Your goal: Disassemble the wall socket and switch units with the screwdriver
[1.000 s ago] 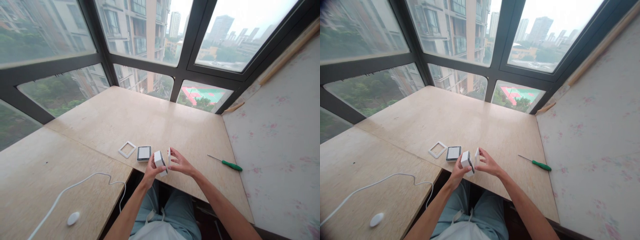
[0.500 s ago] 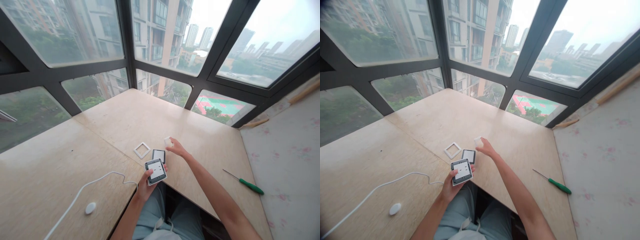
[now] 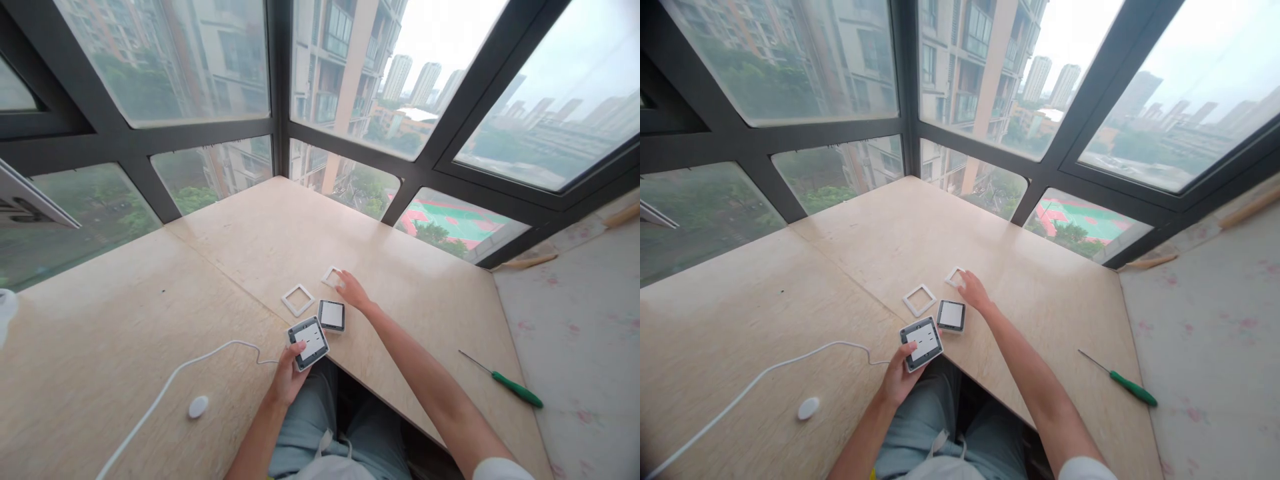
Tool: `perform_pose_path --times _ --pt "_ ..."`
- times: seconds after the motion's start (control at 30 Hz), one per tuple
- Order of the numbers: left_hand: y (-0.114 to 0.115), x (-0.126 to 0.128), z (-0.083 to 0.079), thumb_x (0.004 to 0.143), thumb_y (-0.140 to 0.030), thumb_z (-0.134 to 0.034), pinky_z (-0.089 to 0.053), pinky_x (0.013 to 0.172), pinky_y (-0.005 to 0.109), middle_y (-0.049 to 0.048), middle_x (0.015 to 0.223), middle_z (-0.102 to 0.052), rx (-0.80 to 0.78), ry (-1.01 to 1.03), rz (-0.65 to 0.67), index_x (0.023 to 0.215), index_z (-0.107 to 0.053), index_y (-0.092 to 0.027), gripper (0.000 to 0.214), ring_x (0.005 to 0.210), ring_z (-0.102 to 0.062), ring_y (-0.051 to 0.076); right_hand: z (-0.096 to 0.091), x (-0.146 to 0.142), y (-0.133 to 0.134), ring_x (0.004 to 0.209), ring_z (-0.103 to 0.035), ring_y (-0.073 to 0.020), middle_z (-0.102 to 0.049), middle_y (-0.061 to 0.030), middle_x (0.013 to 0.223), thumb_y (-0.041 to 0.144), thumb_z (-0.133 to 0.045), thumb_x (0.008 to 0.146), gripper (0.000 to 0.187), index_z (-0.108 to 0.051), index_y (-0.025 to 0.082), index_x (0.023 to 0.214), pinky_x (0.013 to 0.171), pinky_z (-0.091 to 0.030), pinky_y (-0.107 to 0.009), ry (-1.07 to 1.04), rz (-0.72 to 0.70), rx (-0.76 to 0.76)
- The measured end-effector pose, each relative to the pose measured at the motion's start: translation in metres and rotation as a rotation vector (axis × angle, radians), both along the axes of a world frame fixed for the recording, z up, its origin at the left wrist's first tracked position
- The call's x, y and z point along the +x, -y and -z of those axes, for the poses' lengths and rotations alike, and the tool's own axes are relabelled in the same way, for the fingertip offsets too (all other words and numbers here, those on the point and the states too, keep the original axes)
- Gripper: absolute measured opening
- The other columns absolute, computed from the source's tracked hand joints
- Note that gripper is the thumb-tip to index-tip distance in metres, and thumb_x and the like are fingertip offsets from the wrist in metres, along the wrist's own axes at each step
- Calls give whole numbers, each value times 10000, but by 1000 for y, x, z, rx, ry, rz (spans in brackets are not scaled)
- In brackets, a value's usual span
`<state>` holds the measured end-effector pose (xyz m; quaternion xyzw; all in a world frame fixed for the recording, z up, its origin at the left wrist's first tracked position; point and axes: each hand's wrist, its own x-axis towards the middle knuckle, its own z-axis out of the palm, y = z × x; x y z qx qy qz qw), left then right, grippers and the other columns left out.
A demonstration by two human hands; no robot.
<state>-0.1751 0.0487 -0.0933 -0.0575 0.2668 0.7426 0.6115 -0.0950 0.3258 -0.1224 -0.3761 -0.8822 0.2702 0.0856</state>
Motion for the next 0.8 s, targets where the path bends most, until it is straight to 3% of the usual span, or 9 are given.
perform_pose_path --times 0.1,0.2,0.4,0.57,0.7,0.8 --pt "2 3 1 631 -209 -813 -438 1036 412 148 1211 -609 -55 9 -17 1455 -367 -104 943 1209 -530 306 -1 13 9 1359 -376 -263 -437 -188 1419 217 -524 833 559 -501 13 1354 1171 -233 -401 -89 -16 -9" --pt "3 12 1 595 -217 -846 -476 991 359 111 1169 -634 -76 -15 -11 1415 -417 -126 929 1139 -578 265 -8 30 27 1284 -465 -239 -518 -152 1349 301 -513 856 484 -556 86 1287 1131 -310 -427 -204 -54 -25" --pt "0 38 -5 563 -225 -874 -499 947 347 110 1199 -620 -106 -104 78 1292 -501 -127 825 1118 -589 262 -28 87 63 1277 -477 -177 -540 -100 1335 432 -520 895 467 -592 139 1250 1128 -335 -359 -354 -90 -67" --pt "-7 64 -13 614 -239 -853 -482 974 387 131 1273 -578 -104 -186 202 1330 -479 -138 815 1191 -547 298 -18 174 57 1244 -509 -202 -551 -107 1320 455 -514 887 457 -619 148 1208 1056 -413 -409 -332 77 -82" --pt "-21 89 -12 614 -229 -854 -484 964 396 132 1205 -614 -117 -236 249 1381 -443 -140 875 1153 -574 299 -6 267 43 1247 -505 -217 -548 -114 1321 504 -460 874 517 -614 141 1209 1041 -425 -415 -265 288 -20" --pt "-34 113 -7 628 -223 -852 -475 984 393 137 1196 -617 -144 -241 260 1376 -433 -118 864 1146 -581 289 -3 341 36 1272 -477 -254 -533 -139 1332 464 -446 837 544 -605 106 1214 1086 -370 -441 -146 459 76"
